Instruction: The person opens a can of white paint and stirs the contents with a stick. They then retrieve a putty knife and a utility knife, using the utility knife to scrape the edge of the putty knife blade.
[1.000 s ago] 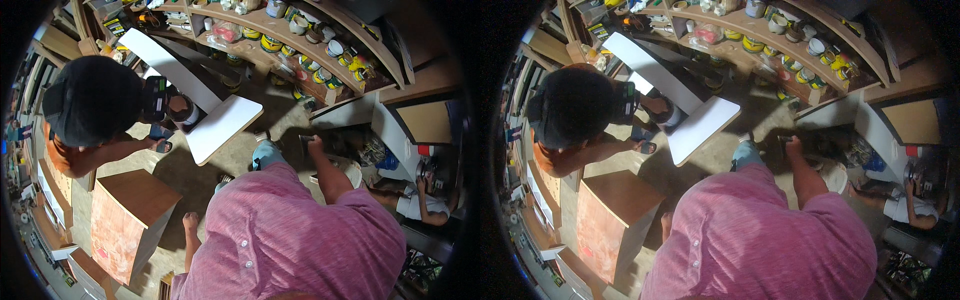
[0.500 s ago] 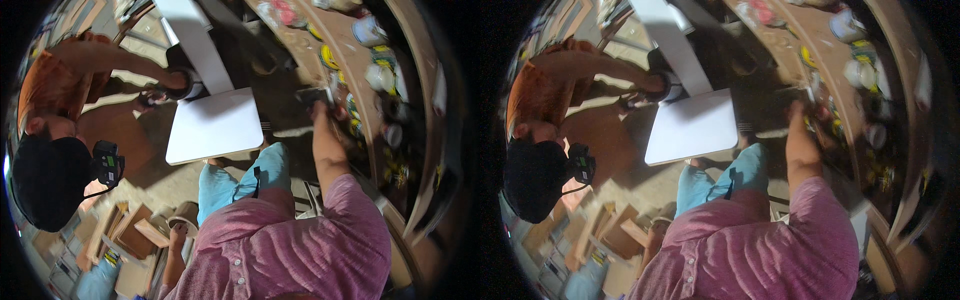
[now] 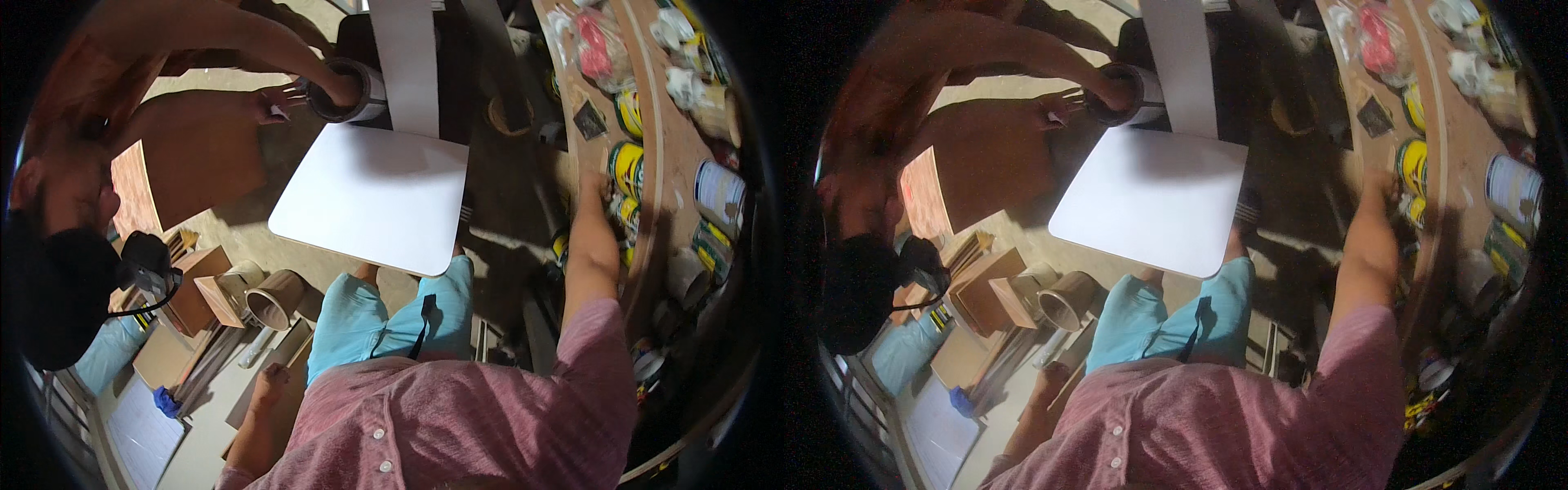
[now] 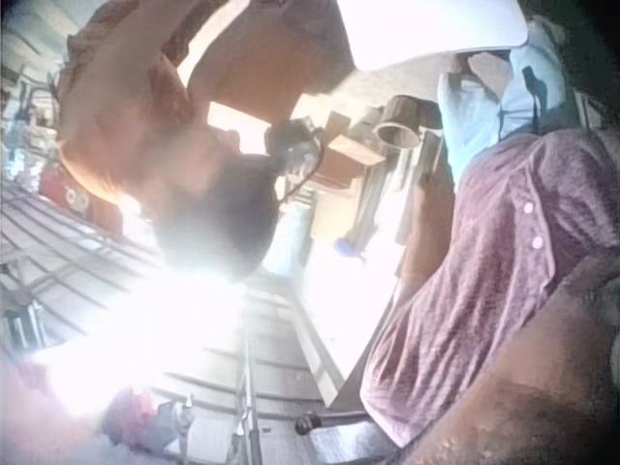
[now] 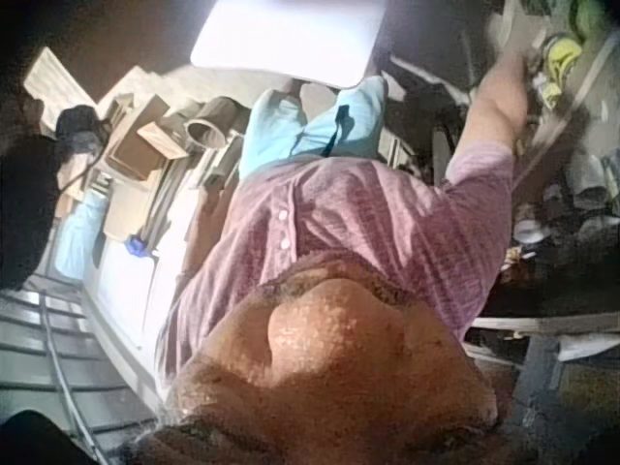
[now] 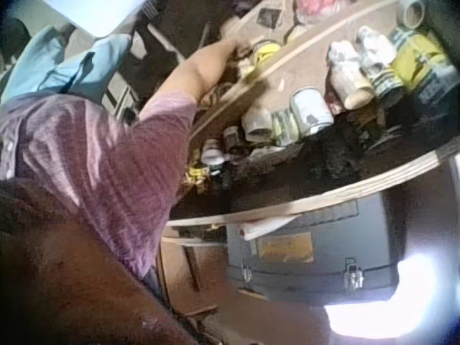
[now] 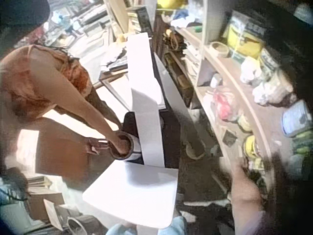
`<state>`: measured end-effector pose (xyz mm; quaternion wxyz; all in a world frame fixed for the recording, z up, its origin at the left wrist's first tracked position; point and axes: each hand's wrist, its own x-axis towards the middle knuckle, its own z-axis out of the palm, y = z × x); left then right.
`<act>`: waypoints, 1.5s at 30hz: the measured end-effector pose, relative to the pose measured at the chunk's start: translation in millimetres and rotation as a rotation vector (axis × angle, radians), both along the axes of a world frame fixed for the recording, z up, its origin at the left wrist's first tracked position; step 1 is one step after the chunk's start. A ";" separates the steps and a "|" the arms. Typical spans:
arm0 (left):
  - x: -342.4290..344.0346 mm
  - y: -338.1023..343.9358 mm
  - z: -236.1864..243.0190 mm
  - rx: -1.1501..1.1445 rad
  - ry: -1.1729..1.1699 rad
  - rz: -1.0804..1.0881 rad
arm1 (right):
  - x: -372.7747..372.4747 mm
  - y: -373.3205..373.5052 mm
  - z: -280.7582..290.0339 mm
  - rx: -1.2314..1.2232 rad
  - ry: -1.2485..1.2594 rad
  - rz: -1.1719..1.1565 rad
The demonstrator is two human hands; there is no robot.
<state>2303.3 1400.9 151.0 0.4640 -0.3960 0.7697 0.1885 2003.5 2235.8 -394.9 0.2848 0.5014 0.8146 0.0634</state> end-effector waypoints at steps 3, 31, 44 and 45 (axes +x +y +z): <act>2.2 26.3 11.4 -0.007 -0.020 0.070 | 34.2 -49.0 44.6 -0.152 0.256 -0.126; 3.2 73.9 -29.2 0.159 0.226 0.097 | 93.1 -187.4 281.1 -0.410 0.555 0.441; -76.6 87.3 -65.4 -0.032 0.618 0.140 | 66.2 -311.2 487.8 -1.978 0.810 -0.713; -88.3 84.9 -71.7 -0.016 0.662 0.127 | 58.9 -322.2 501.6 -2.034 0.759 -0.754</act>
